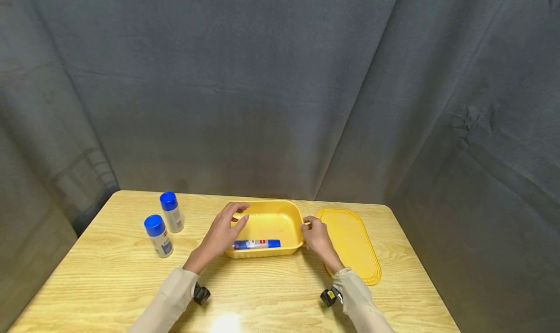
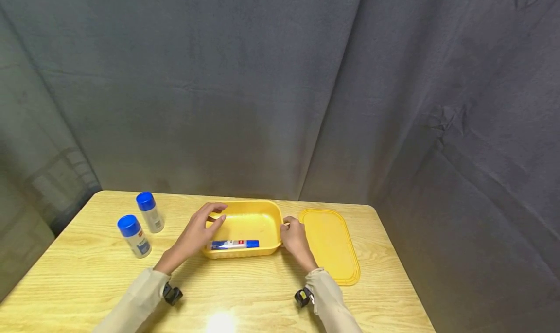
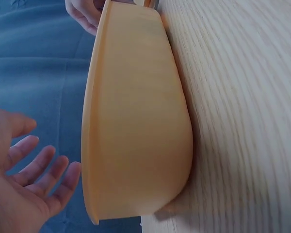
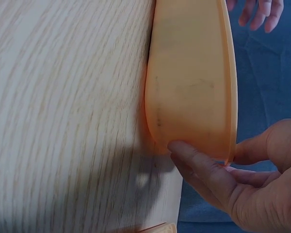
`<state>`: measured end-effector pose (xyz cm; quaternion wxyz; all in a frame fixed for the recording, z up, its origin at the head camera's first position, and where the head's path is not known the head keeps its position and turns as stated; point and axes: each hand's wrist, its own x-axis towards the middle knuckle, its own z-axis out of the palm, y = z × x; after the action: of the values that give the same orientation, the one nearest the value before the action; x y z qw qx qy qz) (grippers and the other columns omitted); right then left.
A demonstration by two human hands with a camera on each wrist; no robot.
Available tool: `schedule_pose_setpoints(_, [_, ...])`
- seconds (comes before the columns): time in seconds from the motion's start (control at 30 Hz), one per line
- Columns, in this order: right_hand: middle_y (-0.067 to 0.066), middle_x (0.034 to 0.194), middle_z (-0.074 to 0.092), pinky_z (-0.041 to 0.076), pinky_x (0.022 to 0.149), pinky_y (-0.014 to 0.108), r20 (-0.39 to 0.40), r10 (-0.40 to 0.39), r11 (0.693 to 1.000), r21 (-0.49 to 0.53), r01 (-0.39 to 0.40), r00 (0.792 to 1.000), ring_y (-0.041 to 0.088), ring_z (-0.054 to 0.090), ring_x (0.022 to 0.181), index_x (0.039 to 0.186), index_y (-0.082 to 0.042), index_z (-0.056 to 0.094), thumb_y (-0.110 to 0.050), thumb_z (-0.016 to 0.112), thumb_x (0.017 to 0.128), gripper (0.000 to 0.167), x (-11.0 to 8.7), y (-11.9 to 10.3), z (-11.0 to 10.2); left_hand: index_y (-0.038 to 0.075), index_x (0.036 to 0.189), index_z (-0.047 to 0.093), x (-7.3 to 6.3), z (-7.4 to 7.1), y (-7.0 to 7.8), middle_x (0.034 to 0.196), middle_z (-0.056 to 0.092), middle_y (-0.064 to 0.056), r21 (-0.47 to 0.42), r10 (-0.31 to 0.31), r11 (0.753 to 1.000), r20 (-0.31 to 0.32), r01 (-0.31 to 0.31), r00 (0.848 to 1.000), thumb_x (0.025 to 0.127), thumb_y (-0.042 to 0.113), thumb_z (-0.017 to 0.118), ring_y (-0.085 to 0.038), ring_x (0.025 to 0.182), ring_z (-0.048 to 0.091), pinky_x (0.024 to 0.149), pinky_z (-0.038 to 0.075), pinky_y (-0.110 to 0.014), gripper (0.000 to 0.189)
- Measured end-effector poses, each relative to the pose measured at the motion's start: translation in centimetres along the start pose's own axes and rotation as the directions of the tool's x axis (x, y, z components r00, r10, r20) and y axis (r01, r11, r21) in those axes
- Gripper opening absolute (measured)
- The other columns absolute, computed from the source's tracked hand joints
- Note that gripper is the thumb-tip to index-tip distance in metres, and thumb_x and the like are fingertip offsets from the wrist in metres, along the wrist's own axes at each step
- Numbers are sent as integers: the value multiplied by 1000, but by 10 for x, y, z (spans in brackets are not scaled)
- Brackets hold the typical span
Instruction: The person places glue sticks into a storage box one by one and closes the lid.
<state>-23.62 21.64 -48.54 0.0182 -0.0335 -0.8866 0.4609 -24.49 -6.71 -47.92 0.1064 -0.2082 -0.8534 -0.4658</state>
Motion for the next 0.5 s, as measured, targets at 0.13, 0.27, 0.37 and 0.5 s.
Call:
schedule_pose_setpoints(0.13, [17, 88, 68, 61, 53, 44, 7, -2, 1000, -4, 2, 1000, 25, 68, 57, 126, 12, 64, -1, 55, 104, 27, 1, 0, 0, 3, 138, 62, -3, -5, -1, 136, 63, -15, 3, -18, 1000, -16, 18, 1000, 105, 14, 65, -30, 124, 60, 99, 56, -51, 35])
schedule_pose_setpoints(0.27, [17, 88, 69, 62, 54, 45, 9, -5, 1000, 0, 5, 1000, 28, 69, 58, 127, 12, 64, -1, 55, 104, 28, 1, 0, 2, 4, 137, 61, -5, -9, -2, 136, 63, -14, 8, -28, 1000, -40, 28, 999, 104, 14, 66, -33, 124, 61, 100, 56, -52, 35])
schedule_pose_setpoints(0.37, [17, 87, 69, 60, 51, 42, 5, -4, 1000, -5, 4, 1000, 30, 69, 56, 127, 12, 65, -2, 55, 104, 28, 2, 0, 2, 4, 136, 62, -6, -11, -3, 134, 64, -17, -10, -20, 1000, -74, 19, 997, 103, 11, 67, -37, 120, 62, 98, 56, -53, 34])
schedule_pose_setpoints(0.5, [16, 84, 68, 56, 45, 35, -8, -4, 1000, -19, 4, 1000, 29, 66, 51, 124, 10, 66, -2, 56, 104, 26, 2, 1, 1, 3, 135, 61, -7, -9, -3, 132, 64, -17, -18, -1, 1000, -99, -1, 995, 102, 9, 67, -38, 118, 63, 96, 58, -51, 34])
